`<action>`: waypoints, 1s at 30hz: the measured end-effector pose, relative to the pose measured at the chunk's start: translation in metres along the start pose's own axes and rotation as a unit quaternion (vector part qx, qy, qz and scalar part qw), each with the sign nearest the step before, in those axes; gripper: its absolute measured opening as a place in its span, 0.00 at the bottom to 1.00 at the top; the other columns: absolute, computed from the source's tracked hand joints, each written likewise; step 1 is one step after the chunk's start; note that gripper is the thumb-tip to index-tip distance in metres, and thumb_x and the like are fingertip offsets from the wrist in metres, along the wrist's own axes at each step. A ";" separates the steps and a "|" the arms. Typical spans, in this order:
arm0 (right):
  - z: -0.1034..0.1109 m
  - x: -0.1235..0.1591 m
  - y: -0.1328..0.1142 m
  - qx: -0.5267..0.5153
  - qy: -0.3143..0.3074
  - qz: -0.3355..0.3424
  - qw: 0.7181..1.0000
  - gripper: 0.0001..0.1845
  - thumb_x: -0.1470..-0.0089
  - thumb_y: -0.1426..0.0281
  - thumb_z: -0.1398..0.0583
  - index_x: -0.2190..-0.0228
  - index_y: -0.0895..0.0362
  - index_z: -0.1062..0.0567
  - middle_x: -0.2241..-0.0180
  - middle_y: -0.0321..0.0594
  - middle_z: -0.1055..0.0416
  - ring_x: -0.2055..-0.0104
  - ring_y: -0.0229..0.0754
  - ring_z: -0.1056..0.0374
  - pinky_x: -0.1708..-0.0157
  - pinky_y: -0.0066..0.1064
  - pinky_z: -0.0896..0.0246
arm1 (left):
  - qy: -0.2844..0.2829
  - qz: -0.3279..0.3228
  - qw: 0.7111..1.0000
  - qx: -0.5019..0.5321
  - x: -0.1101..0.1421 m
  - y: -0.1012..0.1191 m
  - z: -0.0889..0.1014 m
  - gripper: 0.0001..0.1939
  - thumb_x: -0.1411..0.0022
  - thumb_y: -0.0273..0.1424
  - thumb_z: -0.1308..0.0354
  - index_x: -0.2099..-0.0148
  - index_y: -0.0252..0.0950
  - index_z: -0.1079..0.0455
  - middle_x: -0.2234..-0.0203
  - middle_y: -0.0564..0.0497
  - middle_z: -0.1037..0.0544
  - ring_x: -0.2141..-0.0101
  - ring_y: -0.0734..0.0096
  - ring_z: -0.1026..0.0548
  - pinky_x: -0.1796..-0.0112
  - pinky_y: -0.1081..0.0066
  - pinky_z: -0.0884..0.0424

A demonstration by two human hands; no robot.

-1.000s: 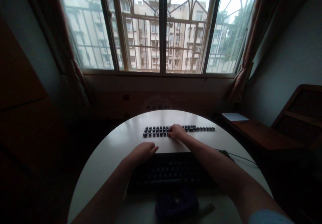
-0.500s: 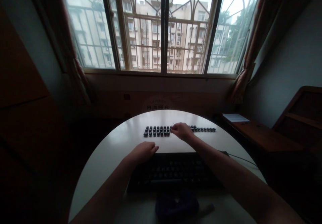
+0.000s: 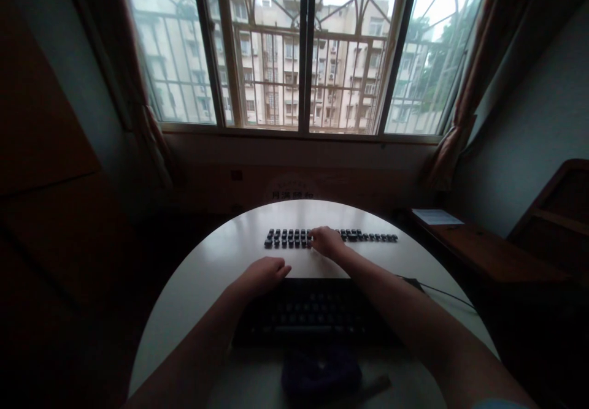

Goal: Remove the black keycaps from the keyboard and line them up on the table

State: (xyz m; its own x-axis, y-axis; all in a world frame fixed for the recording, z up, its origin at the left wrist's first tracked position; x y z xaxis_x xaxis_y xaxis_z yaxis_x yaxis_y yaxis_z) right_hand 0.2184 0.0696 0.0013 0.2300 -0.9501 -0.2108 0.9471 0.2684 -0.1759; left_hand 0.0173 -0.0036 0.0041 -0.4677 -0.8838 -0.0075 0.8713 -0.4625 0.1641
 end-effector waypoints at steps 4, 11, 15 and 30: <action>-0.002 -0.002 0.002 0.024 -0.016 -0.007 1.000 0.11 0.46 0.65 0.40 0.63 0.55 0.20 0.63 0.44 0.22 0.60 0.45 0.27 0.62 0.27 0.41 | -0.002 0.000 1.000 0.001 -0.001 -0.001 0.000 0.22 0.33 0.43 0.56 0.62 0.36 0.26 0.64 0.42 0.21 0.62 0.57 0.23 0.64 0.66 0.32; -0.007 -0.003 0.008 0.043 -0.028 -0.003 0.999 0.11 0.45 0.65 0.41 0.62 0.54 0.20 0.64 0.42 0.22 0.61 0.43 0.28 0.64 0.26 0.42 | -0.005 0.005 1.000 0.003 -0.001 -0.001 -0.001 0.21 0.34 0.43 0.55 0.62 0.36 0.25 0.64 0.42 0.20 0.62 0.56 0.23 0.64 0.66 0.32; -0.006 -0.004 0.008 0.045 -0.024 0.005 0.999 0.11 0.45 0.65 0.41 0.65 0.54 0.20 0.66 0.42 0.22 0.63 0.43 0.28 0.66 0.26 0.43 | -0.003 0.002 1.000 0.003 0.000 -0.001 0.000 0.22 0.34 0.43 0.56 0.62 0.36 0.25 0.64 0.42 0.20 0.62 0.55 0.23 0.64 0.65 0.32; 0.026 0.018 0.001 -0.060 0.082 0.004 0.995 0.24 0.36 0.59 0.51 0.64 0.59 0.20 0.64 0.47 0.24 0.60 0.44 0.29 0.59 0.29 0.38 | -0.003 -0.009 1.000 0.004 -0.001 -0.002 -0.001 0.26 0.32 0.44 0.60 0.61 0.35 0.24 0.63 0.40 0.20 0.61 0.55 0.23 0.62 0.64 0.31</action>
Point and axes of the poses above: each hand's wrist, its own x-axis away from the middle knuckle, its own z-axis out of the back of the hand, y = z × x, the point moved 3 cm from there along -x, towards the middle knuckle
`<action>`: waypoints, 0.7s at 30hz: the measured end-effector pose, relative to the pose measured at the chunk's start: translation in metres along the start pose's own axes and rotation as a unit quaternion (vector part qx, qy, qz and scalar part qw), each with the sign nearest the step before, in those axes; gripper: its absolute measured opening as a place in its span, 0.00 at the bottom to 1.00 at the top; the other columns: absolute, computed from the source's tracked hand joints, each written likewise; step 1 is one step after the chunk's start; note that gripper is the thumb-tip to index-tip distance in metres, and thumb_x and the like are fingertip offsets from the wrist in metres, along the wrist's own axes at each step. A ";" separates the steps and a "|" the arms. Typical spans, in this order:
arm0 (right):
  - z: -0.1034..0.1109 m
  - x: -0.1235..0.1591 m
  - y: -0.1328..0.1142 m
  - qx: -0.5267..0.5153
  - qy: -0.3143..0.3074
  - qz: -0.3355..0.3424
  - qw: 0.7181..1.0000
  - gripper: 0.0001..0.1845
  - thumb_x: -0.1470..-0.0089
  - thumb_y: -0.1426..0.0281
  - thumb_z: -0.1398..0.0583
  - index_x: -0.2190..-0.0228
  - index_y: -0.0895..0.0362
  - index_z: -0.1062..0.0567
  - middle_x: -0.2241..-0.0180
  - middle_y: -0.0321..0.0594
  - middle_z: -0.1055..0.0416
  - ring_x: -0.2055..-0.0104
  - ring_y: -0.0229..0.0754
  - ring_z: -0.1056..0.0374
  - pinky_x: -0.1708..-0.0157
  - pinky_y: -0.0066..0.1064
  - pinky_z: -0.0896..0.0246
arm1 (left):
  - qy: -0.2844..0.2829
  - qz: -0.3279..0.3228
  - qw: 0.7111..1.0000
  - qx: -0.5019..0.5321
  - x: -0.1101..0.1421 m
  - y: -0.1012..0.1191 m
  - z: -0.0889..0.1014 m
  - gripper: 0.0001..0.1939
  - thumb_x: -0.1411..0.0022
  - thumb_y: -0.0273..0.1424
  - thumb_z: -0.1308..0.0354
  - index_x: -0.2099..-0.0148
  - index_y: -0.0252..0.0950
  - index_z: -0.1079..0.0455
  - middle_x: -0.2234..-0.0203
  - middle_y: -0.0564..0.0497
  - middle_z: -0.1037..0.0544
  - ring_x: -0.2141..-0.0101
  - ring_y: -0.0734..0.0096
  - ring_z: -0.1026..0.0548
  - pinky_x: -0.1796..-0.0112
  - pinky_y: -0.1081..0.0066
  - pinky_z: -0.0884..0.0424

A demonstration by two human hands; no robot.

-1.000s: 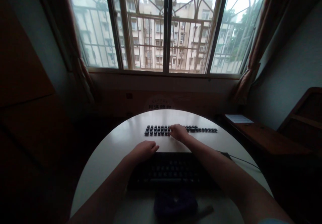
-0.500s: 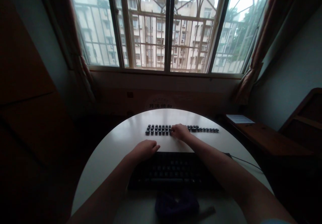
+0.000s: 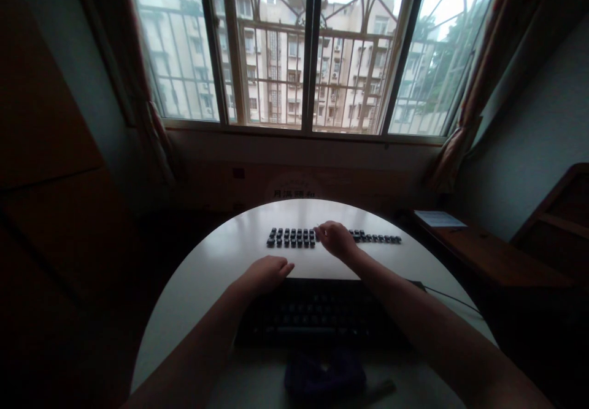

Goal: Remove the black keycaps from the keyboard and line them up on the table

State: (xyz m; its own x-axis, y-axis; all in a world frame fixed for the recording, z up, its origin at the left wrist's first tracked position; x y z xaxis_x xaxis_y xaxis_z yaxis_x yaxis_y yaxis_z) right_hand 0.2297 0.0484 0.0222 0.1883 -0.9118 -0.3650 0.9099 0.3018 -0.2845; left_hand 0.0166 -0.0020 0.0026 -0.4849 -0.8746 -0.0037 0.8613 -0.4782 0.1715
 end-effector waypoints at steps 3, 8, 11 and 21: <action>0.021 0.021 0.005 -0.201 0.031 -0.049 0.978 0.40 0.34 0.54 0.66 0.62 0.63 0.22 0.67 0.50 0.25 0.65 0.43 0.28 0.63 0.31 0.34 | -0.005 0.000 1.000 -0.002 0.000 0.001 0.001 0.25 0.32 0.44 0.60 0.62 0.35 0.25 0.63 0.41 0.20 0.61 0.55 0.23 0.63 0.64 0.32; 0.041 0.072 0.007 -0.558 -0.014 -0.158 0.815 0.41 0.40 0.42 0.62 0.65 0.61 0.24 0.84 0.38 0.38 0.82 0.38 0.38 0.81 0.30 0.37 | 0.000 0.001 1.000 -0.008 0.002 0.005 0.004 0.23 0.32 0.43 0.58 0.62 0.35 0.26 0.65 0.42 0.21 0.63 0.57 0.24 0.64 0.64 0.32; 0.040 0.096 -0.003 -0.611 -0.063 -0.165 0.772 0.28 0.44 0.44 0.47 0.64 0.57 0.29 0.83 0.31 0.39 0.84 0.35 0.41 0.86 0.26 0.43 | 0.028 -0.006 0.999 -0.018 0.006 0.012 0.009 0.18 0.34 0.41 0.53 0.62 0.35 0.28 0.63 0.42 0.23 0.62 0.58 0.25 0.62 0.65 0.32; 0.008 0.118 -0.026 -0.572 -0.178 -0.037 0.800 0.27 0.46 0.47 0.42 0.60 0.57 0.36 0.72 0.37 0.29 0.75 0.37 0.31 0.80 0.25 0.39 | 0.086 -0.076 0.993 0.028 0.007 0.036 0.005 0.16 0.36 0.38 0.46 0.49 0.37 0.31 0.48 0.44 0.29 0.47 0.57 0.33 0.46 0.62 0.38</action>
Point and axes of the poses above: each hand's wrist, its own x-axis away from the middle knuckle, its own z-axis out of the back of the hand, y = z × x, the point moved 3 cm from there along -x, towards the middle knuckle
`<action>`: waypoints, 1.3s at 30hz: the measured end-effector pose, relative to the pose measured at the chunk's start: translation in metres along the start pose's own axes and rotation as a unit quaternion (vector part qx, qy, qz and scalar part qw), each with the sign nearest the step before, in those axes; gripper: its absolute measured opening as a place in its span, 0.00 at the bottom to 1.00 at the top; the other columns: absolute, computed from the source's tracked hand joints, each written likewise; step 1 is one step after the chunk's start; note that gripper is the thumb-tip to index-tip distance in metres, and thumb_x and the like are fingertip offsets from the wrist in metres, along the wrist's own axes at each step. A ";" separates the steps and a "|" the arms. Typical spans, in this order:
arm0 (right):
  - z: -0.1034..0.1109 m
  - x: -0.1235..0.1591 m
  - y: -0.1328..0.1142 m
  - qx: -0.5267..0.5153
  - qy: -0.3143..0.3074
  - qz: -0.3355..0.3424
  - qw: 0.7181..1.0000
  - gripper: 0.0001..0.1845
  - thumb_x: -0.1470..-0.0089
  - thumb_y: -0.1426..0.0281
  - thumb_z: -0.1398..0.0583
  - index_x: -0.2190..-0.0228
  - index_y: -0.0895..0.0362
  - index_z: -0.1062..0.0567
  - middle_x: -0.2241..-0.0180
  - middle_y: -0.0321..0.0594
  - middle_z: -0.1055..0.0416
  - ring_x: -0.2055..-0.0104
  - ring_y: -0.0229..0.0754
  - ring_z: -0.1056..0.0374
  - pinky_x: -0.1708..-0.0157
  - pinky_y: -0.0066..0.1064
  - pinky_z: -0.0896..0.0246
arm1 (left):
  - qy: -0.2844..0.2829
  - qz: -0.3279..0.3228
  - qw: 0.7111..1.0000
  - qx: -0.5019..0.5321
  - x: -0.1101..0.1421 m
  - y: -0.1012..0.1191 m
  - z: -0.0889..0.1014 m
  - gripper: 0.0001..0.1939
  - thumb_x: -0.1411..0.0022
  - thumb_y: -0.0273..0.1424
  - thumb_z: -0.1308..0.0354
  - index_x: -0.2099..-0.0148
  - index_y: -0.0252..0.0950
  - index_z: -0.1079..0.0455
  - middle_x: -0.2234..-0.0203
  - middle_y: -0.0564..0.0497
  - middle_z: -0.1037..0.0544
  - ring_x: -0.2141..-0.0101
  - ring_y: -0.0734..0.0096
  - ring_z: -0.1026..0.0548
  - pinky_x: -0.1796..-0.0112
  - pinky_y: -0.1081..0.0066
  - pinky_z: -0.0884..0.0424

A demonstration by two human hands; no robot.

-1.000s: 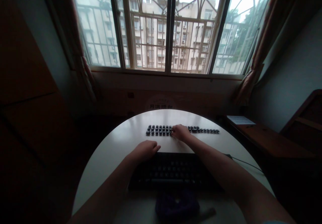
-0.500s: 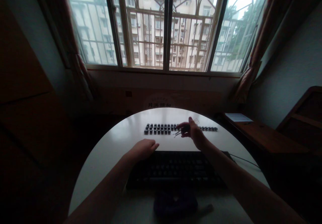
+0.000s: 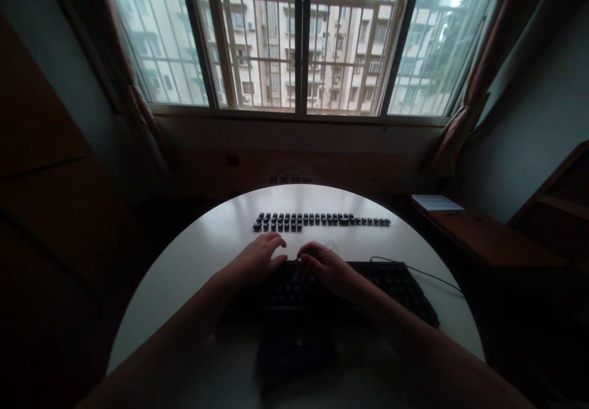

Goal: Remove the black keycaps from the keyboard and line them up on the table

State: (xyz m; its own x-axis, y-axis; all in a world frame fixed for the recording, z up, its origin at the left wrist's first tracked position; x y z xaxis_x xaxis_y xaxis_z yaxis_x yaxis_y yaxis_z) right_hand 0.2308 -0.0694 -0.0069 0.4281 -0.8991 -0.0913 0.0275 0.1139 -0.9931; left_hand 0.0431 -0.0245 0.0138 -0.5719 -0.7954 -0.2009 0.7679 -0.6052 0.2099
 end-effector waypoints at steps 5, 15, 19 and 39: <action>0.003 0.000 0.007 0.104 0.082 0.058 0.989 0.23 0.40 0.48 0.49 0.66 0.56 0.36 0.80 0.30 0.38 0.81 0.33 0.41 0.81 0.23 0.47 | -0.047 -0.021 0.998 0.030 -0.001 -0.002 -0.017 0.20 0.35 0.39 0.47 0.43 0.39 0.34 0.43 0.44 0.33 0.43 0.57 0.36 0.43 0.62 0.41; -0.001 0.003 0.005 0.068 0.011 0.057 0.996 0.21 0.40 0.50 0.46 0.60 0.55 0.40 0.72 0.36 0.30 0.76 0.35 0.36 0.77 0.25 0.42 | -0.071 -0.029 0.996 0.044 -0.002 -0.002 -0.021 0.20 0.35 0.41 0.48 0.44 0.40 0.32 0.46 0.45 0.29 0.46 0.57 0.33 0.46 0.62 0.38; 0.004 0.007 0.000 0.120 0.003 0.062 0.991 0.22 0.39 0.49 0.49 0.61 0.55 0.38 0.75 0.33 0.34 0.77 0.34 0.40 0.78 0.24 0.45 | -0.072 -0.033 0.996 0.041 -0.002 0.000 -0.018 0.20 0.35 0.41 0.49 0.45 0.39 0.32 0.47 0.44 0.28 0.46 0.57 0.32 0.46 0.62 0.38; -0.002 0.006 0.007 0.253 0.003 0.052 0.966 0.18 0.35 0.54 0.54 0.64 0.56 0.39 0.77 0.31 0.42 0.77 0.34 0.47 0.76 0.25 0.51 | -0.069 -0.044 0.996 0.037 -0.002 0.002 -0.019 0.19 0.35 0.40 0.48 0.46 0.37 0.31 0.49 0.44 0.27 0.48 0.55 0.31 0.48 0.59 0.36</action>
Point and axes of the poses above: each hand's wrist, its own x-axis away from the middle knuckle, its own z-axis out of the back of the hand, y = z × x, the point moved 3 cm from there along -x, towards the middle knuckle
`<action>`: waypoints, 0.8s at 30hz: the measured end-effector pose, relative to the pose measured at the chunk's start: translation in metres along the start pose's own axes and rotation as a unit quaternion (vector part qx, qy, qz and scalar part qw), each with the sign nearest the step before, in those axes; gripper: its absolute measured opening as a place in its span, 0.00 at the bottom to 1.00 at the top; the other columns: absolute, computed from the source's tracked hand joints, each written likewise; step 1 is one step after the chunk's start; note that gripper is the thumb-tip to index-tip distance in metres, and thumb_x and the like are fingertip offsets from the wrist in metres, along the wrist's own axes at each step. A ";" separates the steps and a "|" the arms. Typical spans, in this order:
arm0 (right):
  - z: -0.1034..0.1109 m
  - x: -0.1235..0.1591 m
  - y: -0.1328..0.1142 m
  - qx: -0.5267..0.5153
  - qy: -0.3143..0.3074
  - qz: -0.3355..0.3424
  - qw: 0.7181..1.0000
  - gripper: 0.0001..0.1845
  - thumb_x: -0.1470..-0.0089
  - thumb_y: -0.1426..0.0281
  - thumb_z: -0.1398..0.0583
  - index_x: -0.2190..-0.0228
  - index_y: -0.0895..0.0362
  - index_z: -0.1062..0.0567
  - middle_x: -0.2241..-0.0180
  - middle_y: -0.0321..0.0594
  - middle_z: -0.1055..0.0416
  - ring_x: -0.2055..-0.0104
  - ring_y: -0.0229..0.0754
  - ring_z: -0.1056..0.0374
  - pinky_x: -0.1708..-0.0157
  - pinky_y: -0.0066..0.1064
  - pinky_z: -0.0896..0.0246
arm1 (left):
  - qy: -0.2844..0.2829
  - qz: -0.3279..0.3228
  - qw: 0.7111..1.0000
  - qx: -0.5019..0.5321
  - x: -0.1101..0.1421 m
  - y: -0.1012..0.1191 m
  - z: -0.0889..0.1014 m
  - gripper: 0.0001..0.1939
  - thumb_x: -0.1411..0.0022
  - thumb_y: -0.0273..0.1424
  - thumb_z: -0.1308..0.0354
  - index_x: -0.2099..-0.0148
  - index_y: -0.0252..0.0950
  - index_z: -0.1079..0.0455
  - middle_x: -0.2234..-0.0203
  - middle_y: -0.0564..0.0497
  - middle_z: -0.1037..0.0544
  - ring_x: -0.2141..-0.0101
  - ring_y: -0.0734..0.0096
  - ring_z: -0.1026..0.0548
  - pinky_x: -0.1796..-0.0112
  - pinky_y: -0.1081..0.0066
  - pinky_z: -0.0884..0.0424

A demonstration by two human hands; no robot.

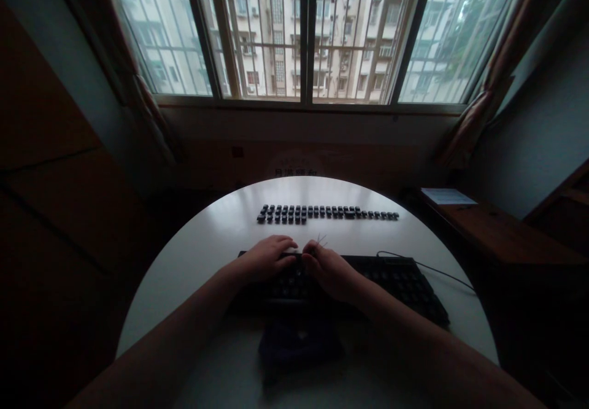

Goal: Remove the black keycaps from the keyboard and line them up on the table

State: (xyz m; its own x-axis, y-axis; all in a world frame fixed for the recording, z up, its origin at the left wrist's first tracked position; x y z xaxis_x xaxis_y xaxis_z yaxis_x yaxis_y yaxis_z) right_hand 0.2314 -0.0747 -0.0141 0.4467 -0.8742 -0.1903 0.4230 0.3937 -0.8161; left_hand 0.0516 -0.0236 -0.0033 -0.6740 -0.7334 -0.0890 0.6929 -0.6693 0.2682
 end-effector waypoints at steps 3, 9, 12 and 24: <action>0.001 0.000 -0.004 0.044 -0.013 0.007 0.999 0.15 0.35 0.58 0.53 0.65 0.56 0.38 0.77 0.32 0.41 0.76 0.35 0.47 0.74 0.26 0.51 | 0.003 -0.003 1.000 0.001 0.000 -0.001 -0.001 0.18 0.35 0.40 0.47 0.47 0.38 0.31 0.49 0.44 0.27 0.48 0.55 0.31 0.48 0.59 0.36; 0.001 -0.001 -0.014 0.105 -0.035 -0.002 0.994 0.11 0.36 0.62 0.53 0.64 0.56 0.39 0.76 0.33 0.40 0.76 0.35 0.47 0.73 0.27 0.51 | 0.006 -0.007 1.000 0.002 0.000 -0.001 -0.001 0.18 0.35 0.39 0.47 0.47 0.38 0.30 0.50 0.44 0.26 0.49 0.55 0.31 0.49 0.59 0.36; 0.000 0.000 -0.018 0.134 -0.042 -0.003 0.990 0.10 0.36 0.62 0.52 0.63 0.56 0.38 0.75 0.33 0.39 0.76 0.36 0.46 0.72 0.27 0.51 | 0.005 -0.005 1.000 0.003 0.000 -0.001 0.000 0.18 0.36 0.39 0.47 0.47 0.38 0.30 0.50 0.44 0.26 0.49 0.55 0.31 0.49 0.59 0.36; -0.003 0.004 -0.010 0.091 0.011 0.024 0.996 0.12 0.36 0.60 0.52 0.65 0.56 0.38 0.76 0.33 0.39 0.76 0.36 0.44 0.73 0.27 0.51 | 0.003 0.001 1.000 -0.002 0.000 0.000 -0.001 0.19 0.36 0.40 0.47 0.47 0.38 0.30 0.50 0.44 0.26 0.49 0.55 0.30 0.49 0.59 0.35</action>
State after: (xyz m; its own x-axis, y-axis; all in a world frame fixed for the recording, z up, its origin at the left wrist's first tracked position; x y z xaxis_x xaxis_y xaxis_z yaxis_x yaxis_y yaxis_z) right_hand 0.2268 -0.0825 -0.0083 0.4529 -0.8583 -0.2414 0.5378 0.4789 -0.6939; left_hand 0.0516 -0.0234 -0.0039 -0.6710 -0.7354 -0.0947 0.6951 -0.6684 0.2648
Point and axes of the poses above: each hand's wrist, its own x-axis away from the middle knuckle, its own z-axis out of the back of the hand, y = z × x, the point moved 3 cm from there along -x, towards the middle knuckle
